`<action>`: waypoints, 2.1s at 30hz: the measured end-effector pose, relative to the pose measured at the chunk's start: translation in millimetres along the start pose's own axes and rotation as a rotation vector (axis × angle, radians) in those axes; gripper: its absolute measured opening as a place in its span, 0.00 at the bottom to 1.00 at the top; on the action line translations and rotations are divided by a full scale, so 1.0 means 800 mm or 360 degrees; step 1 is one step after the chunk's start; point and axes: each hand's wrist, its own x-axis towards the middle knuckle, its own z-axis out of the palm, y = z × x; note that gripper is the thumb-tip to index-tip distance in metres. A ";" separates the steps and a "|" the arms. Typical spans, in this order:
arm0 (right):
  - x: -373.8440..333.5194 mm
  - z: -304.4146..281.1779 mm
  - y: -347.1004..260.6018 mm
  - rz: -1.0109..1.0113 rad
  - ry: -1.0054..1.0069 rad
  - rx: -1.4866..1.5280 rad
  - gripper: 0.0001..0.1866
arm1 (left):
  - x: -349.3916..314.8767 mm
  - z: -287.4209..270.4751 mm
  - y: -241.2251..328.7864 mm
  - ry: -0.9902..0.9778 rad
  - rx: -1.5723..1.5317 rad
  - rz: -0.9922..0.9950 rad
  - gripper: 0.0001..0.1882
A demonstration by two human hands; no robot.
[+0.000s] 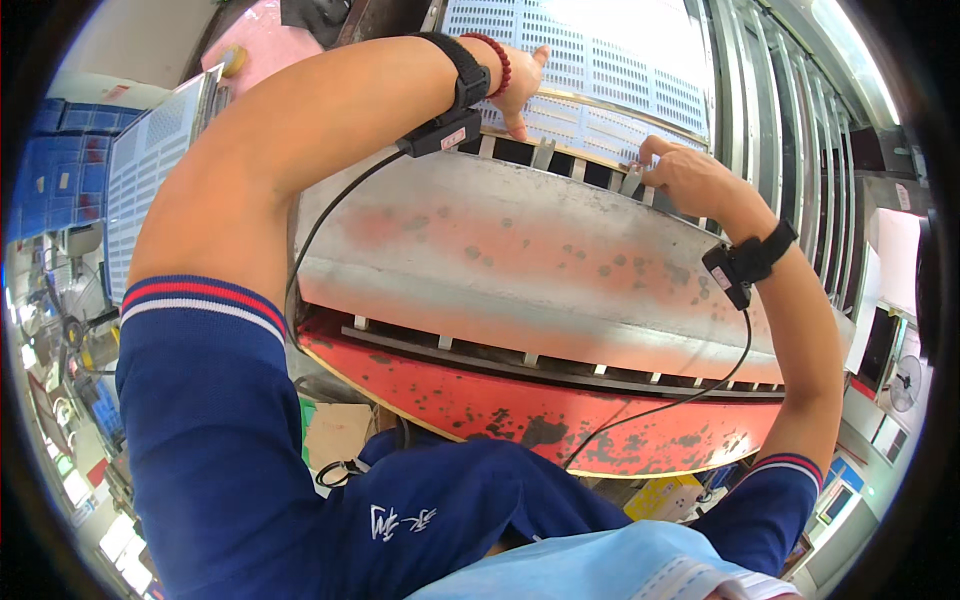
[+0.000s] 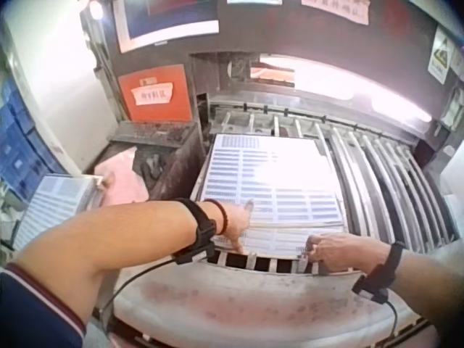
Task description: Transferring printed sheets from one processing machine to another and stacking them.
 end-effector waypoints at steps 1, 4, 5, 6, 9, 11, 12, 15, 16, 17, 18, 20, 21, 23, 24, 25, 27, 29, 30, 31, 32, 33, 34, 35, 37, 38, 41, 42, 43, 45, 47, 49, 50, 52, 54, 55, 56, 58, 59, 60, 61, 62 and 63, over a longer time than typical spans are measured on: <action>0.002 -0.001 0.000 -0.0019 -0.0042 0.0014 0.17 | 0.001 0.000 0.000 -0.0001 0.0008 0.0007 0.65; 0.002 -0.002 -0.004 0.0006 -0.0109 -0.0148 0.19 | 0.000 -0.003 0.003 -0.0066 0.0045 -0.0038 0.66; 0.003 -0.001 -0.007 0.0037 -0.0137 -0.0173 0.16 | 0.000 -0.004 0.004 -0.0059 0.0042 -0.0036 0.66; 0.002 -0.001 -0.007 -0.0057 -0.0053 -0.0136 0.16 | -0.001 -0.004 0.005 -0.0068 0.0089 -0.0040 0.66; 0.003 0.000 -0.007 0.0066 -0.0165 -0.0120 0.13 | 0.002 -0.005 0.006 -0.0091 0.0143 -0.0038 0.66; 0.002 0.002 -0.003 -0.0129 -0.0066 -0.0167 0.11 | 0.006 -0.003 0.006 -0.0146 0.0157 -0.0061 0.67; 0.004 0.004 -0.001 -0.0135 -0.0103 -0.0152 0.11 | 0.008 -0.002 0.005 -0.0097 0.0173 0.0003 0.67; 0.011 0.009 0.002 -0.0082 0.0064 0.0044 0.10 | 0.010 -0.002 0.003 -0.0121 0.0155 0.0078 0.68; 0.011 0.010 0.002 -0.0090 0.0048 0.0034 0.10 | 0.008 -0.002 0.002 -0.0084 0.0148 0.0092 0.68; 0.012 0.011 0.001 -0.0043 0.0032 0.0040 0.11 | 0.005 -0.003 0.001 -0.0066 0.0123 0.0118 0.68; 0.013 0.010 0.000 0.0041 -0.0022 0.0011 0.12 | 0.002 -0.004 0.000 -0.0048 0.0080 0.0133 0.68; 0.008 0.006 -0.002 -0.0010 -0.0009 -0.0018 0.13 | -0.001 -0.006 0.000 -0.0114 0.0039 0.0066 0.68; 0.004 0.004 -0.003 -0.0037 0.0020 0.0015 0.14 | -0.001 -0.005 -0.001 -0.0136 0.0052 0.0031 0.68; -0.003 0.002 -0.004 -0.0037 0.0020 0.0044 0.16 | 0.010 -0.014 0.003 -0.0180 0.0192 0.0033 0.64; -0.005 0.003 -0.004 -0.0045 0.0007 0.0059 0.16 | 0.017 -0.019 0.007 -0.0199 0.0238 0.0105 0.55; -0.007 0.005 -0.004 -0.0053 0.0054 0.0046 0.17 | 0.024 -0.023 0.012 -0.0215 0.0284 0.0178 0.47; -0.011 0.010 -0.001 -0.0061 0.0062 0.0031 0.16 | 0.038 -0.036 0.030 -0.0546 0.0151 0.0143 0.42; -0.010 0.016 0.005 -0.0118 0.0076 0.0026 0.16 | 0.050 -0.049 0.060 -0.0460 0.0049 -0.0082 0.40; -0.012 0.017 0.010 -0.0212 0.0126 0.0023 0.16 | 0.056 -0.058 0.077 -0.0381 0.0033 -0.0086 0.40; -0.008 0.020 0.013 -0.0262 0.0167 -0.0018 0.15 | 0.056 -0.052 0.091 -0.0423 -0.0005 -0.0129 0.40; -0.009 0.020 0.019 -0.0315 0.0234 0.0012 0.15 | 0.058 -0.049 0.102 -0.0465 -0.0050 -0.0173 0.39; -0.005 0.022 0.023 -0.0297 0.0183 -0.0050 0.14 | 0.059 -0.048 0.104 -0.0400 -0.0126 -0.0223 0.39; -0.004 0.026 0.026 -0.0200 0.0082 -0.0102 0.13 | 0.061 -0.045 0.104 -0.0398 -0.0107 -0.0132 0.39; -0.003 0.029 0.030 -0.0199 0.0074 -0.0038 0.10 | 0.065 -0.042 0.106 -0.0428 -0.0082 -0.0039 0.39; -0.002 0.038 0.035 -0.0305 0.0232 -0.0003 0.09 | 0.073 -0.037 0.103 -0.0294 0.0030 0.0009 0.39; -0.002 0.042 0.038 -0.0328 0.0269 -0.0107 0.09 | 0.077 -0.038 0.101 -0.0231 0.0074 0.0011 0.39; 0.004 0.053 0.041 -0.0212 0.0257 0.0023 0.11 | 0.079 -0.043 0.108 -0.0201 0.0254 -0.0103 0.42; 0.007 0.054 0.042 -0.0209 0.0229 0.0039 0.11 | 0.079 -0.048 0.114 -0.0257 0.0352 -0.0094 0.42; 0.009 0.055 0.043 -0.0311 0.0270 -0.0019 0.11 | 0.075 -0.051 0.118 -0.0273 0.0304 -0.0113 0.42; 0.014 0.052 0.045 -0.0229 0.0321 0.0026 0.14 | 0.066 -0.058 0.122 -0.0252 0.0287 -0.0066 0.43; 0.013 0.041 0.052 -0.0300 0.0237 -0.0044 0.14 | 0.062 -0.064 0.127 -0.0211 0.0378 -0.0093 0.45; 0.002 0.035 0.056 -0.0263 0.0109 0.0008 0.13 | 0.061 -0.065 0.128 -0.0275 0.0385 -0.0110 0.45; -0.006 0.027 0.063 -0.0247 0.0131 -0.0002 0.13 | 0.062 -0.066 0.127 -0.0287 0.0379 -0.0101 0.46; -0.028 0.018 0.077 -0.0166 -0.0046 0.0199 0.14 | 0.064 -0.063 0.125 -0.0253 0.0332 -0.0109 0.45; -0.065 0.016 0.096 -0.0189 0.0037 -0.0006 0.18 | 0.067 -0.060 0.122 -0.0254 0.0330 -0.0064 0.44; -0.079 0.016 0.103 -0.0125 -0.0045 0.0011 0.23 | 0.067 -0.057 0.121 -0.0228 0.0301 -0.0090 0.43; -0.089 0.019 0.105 -0.0188 -0.0049 0.0014 0.23 | 0.067 -0.055 0.120 -0.0201 0.0296 -0.0108 0.42; -0.098 0.025 0.109 -0.0062 -0.0030 -0.0010 0.23 | 0.065 -0.050 0.115 -0.0186 0.0183 -0.0142 0.42; -0.096 0.028 0.109 -0.0088 -0.0028 0.0018 0.24 | 0.065 -0.049 0.113 -0.0167 0.0176 -0.0147 0.42; -0.091 0.030 0.109 -0.0090 -0.0047 0.0013 0.24 | 0.064 -0.047 0.112 -0.0149 0.0124 -0.0133 0.42; -0.084 0.031 0.109 -0.0120 -0.0019 0.0022 0.24 | 0.064 -0.046 0.110 -0.0133 0.0071 -0.0135 0.43; -0.076 0.030 0.111 -0.0151 0.0011 0.0033 0.23 | 0.064 -0.046 0.111 -0.0158 0.0095 -0.0097 0.42; -0.068 0.026 0.117 0.0045 0.0045 0.0081 0.21 | 0.063 -0.046 0.112 -0.0188 0.0060 -0.0140 0.42</action>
